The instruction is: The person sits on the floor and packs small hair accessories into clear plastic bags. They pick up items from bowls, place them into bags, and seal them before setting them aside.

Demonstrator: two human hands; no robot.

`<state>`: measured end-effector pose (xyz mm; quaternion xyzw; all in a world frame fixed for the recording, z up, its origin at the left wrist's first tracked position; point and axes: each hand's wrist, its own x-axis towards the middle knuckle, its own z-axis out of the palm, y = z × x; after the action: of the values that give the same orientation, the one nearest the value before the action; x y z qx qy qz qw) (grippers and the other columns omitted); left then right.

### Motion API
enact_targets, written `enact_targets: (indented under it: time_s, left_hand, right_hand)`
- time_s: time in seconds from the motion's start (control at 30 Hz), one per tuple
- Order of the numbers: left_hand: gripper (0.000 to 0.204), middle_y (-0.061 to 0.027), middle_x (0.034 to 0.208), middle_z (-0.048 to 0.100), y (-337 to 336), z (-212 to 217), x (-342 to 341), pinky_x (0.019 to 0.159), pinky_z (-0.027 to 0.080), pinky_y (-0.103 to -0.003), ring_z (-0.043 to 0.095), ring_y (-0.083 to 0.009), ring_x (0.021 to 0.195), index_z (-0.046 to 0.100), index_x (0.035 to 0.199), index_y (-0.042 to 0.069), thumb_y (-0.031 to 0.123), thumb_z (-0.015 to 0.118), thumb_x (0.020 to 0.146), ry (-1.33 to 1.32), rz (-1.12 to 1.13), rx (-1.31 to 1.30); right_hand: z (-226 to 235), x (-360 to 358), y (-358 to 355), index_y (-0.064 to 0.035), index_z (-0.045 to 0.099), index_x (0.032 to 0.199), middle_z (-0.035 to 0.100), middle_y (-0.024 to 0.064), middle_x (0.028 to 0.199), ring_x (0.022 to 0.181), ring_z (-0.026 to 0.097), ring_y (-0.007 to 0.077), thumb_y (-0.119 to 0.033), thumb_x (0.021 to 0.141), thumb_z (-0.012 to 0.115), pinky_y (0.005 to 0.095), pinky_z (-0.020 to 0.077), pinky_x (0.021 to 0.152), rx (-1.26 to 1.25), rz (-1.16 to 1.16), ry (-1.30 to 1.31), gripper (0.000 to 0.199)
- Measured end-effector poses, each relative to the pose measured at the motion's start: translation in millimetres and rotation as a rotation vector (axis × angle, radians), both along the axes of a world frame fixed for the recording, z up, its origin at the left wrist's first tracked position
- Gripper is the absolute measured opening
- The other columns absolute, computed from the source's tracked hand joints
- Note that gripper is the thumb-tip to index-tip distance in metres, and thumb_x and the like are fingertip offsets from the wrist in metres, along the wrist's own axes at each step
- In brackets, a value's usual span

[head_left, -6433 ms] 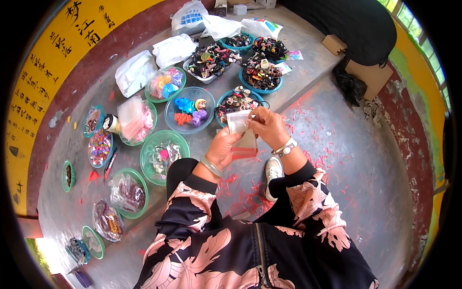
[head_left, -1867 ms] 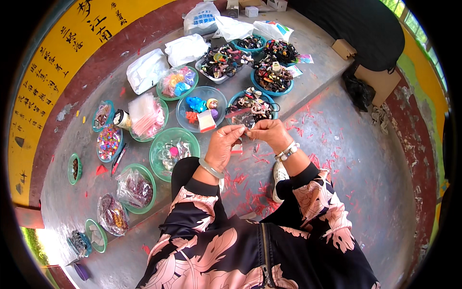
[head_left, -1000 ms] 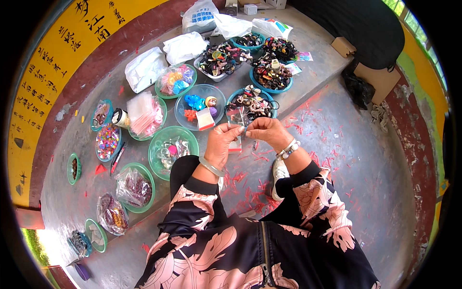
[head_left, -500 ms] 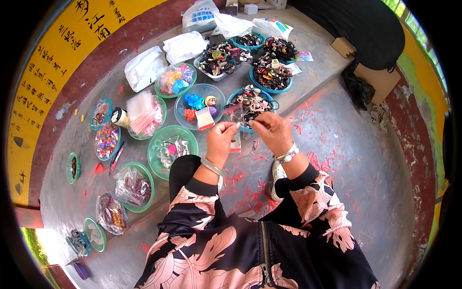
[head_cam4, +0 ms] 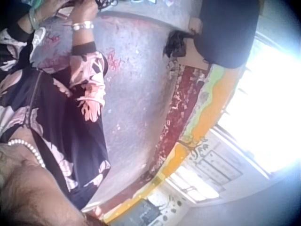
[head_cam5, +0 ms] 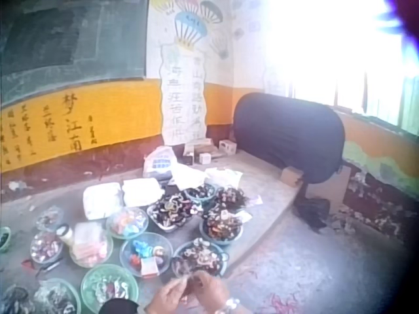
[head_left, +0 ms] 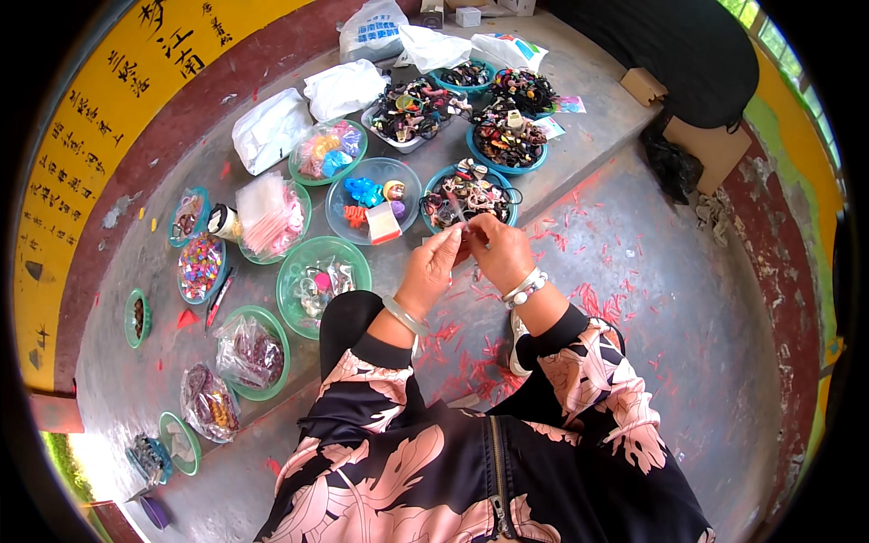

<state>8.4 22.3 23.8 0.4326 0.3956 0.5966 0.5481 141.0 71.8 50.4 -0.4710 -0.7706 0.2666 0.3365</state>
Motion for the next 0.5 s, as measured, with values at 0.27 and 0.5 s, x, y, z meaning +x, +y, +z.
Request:
enact_targets:
  time_s: [0.27, 0.5]
  left_hand:
    - [0.022, -0.004, 0.092, 0.06, 3, 9, -12, 0.062, 0.044, -0.021, 0.055, -0.0081, 0.082, 0.058, 0.099, 0.001, 0.018, 0.058, 0.086, 0.001, 0.259, -0.058]
    - [0.014, -0.0058, 0.078, 0.064, -1, 16, -21, 0.045, 0.035, -0.015, 0.049, -0.0028, 0.054, 0.062, 0.089, 0.001, 0.013, 0.063, 0.081, -0.237, 0.009, -0.262]
  right_hand:
    - [10, 21, 20, -0.0007, 0.066, 0.087, 0.066, 0.0048, 0.08, 0.069, 0.061, 0.0127, -0.013, 0.079, 0.064, 0.0239, 0.0468, 0.061, -0.738, 0.095, 0.66, 0.015]
    - [18, 20, 15, 0.0021, 0.066, 0.086, 0.066, 0.0072, 0.079, 0.066, 0.061, 0.0141, -0.007, 0.075, 0.067, 0.0239, 0.0482, 0.064, -0.889, 0.17, 0.703, 0.014]
